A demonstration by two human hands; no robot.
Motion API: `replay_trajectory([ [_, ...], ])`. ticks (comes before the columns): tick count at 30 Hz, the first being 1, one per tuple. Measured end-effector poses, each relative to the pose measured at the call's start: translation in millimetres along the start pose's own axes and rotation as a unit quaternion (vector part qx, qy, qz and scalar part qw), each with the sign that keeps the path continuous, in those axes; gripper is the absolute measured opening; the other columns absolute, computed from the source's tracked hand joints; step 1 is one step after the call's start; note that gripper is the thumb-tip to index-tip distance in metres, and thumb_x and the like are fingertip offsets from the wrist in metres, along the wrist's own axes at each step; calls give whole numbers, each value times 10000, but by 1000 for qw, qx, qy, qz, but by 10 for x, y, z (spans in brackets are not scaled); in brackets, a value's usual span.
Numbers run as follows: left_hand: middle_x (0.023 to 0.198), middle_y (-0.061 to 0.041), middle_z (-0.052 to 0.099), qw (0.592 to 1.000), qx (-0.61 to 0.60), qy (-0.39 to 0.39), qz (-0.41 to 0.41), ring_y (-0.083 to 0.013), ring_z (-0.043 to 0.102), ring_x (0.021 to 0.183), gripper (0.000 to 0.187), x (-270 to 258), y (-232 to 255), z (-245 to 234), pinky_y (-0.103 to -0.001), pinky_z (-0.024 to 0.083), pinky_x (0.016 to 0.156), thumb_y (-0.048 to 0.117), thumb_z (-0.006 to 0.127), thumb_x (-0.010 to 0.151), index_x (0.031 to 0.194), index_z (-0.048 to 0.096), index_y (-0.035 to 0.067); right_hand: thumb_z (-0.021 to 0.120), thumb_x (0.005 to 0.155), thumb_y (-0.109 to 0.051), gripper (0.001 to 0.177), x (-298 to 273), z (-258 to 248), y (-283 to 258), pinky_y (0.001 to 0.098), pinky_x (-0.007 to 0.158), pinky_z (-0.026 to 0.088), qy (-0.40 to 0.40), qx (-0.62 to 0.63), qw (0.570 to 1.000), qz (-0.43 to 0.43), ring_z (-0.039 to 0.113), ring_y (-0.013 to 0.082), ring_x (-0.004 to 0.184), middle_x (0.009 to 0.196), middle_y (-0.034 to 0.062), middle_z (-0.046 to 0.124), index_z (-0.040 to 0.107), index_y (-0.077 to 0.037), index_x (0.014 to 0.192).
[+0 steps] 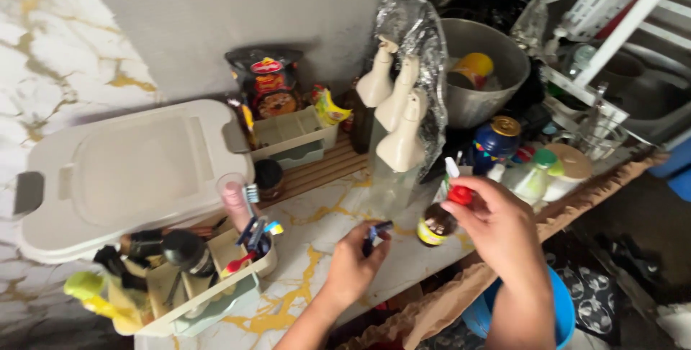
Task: The person organizes personal care items on a cluttered countertop. They place toothbrushes, toothpaste, razors, and small bottles into a beige plastic organizer, then move a white lidded container and other items to make space.
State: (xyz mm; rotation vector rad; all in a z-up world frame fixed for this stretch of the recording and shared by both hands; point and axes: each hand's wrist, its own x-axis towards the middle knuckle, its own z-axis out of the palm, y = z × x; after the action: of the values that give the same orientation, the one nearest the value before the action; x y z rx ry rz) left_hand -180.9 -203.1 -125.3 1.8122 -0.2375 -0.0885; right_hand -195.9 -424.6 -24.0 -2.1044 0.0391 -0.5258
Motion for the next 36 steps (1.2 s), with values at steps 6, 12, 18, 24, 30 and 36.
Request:
replay_trajectory([
  [6,936,-42,749,993,26,118,-20,-165,655,671,446,70,-454,-342,-314,539,662,157,749,874,1270,569,58,782,869,-134,334,325,1035,-392,369,770,606,-30,-31,979,-197,732,293,917,1072,146,717,664,-37,1167],
  [12,1045,-64,749,981,-29,186,37,-162,704,860,512,228,-776,-463,-305,556,773,96,712,871,1344,535,15,705,909,-130,294,1009,1980,-410,507,778,537,-38,-161,966,-199,663,442,939,1048,229,665,614,-42,1175],
  [18,1077,-52,739,980,-97,168,-40,-165,686,831,530,214,-804,-469,-300,556,742,105,693,865,1364,525,42,661,899,-66,422,1392,2249,-277,506,845,545,-52,-173,970,-165,634,463,1041,1231,265,561,561,-60,1308],
  [24,1098,-56,740,980,-107,165,-29,-140,699,896,516,202,-799,-473,-281,562,786,93,688,874,1359,522,34,689,840,-79,576,921,2365,-140,508,915,527,28,-151,975,-159,584,477,1129,1410,256,390,505,-84,1387],
  [30,1106,-60,738,975,-149,146,-74,-165,710,878,502,201,-831,-451,-288,565,782,89,680,867,1347,537,43,518,905,9,486,865,2747,284,452,1017,502,-139,-256,953,-85,546,404,1265,1549,133,361,516,-93,1381],
  [36,1108,-62,745,977,-150,152,-31,-131,691,928,484,182,-782,-484,-271,559,815,78,683,884,1347,550,31,538,889,-22,459,834,2811,281,514,999,460,-170,-290,939,-68,514,418,1264,1517,145,350,537,-88,1343],
])
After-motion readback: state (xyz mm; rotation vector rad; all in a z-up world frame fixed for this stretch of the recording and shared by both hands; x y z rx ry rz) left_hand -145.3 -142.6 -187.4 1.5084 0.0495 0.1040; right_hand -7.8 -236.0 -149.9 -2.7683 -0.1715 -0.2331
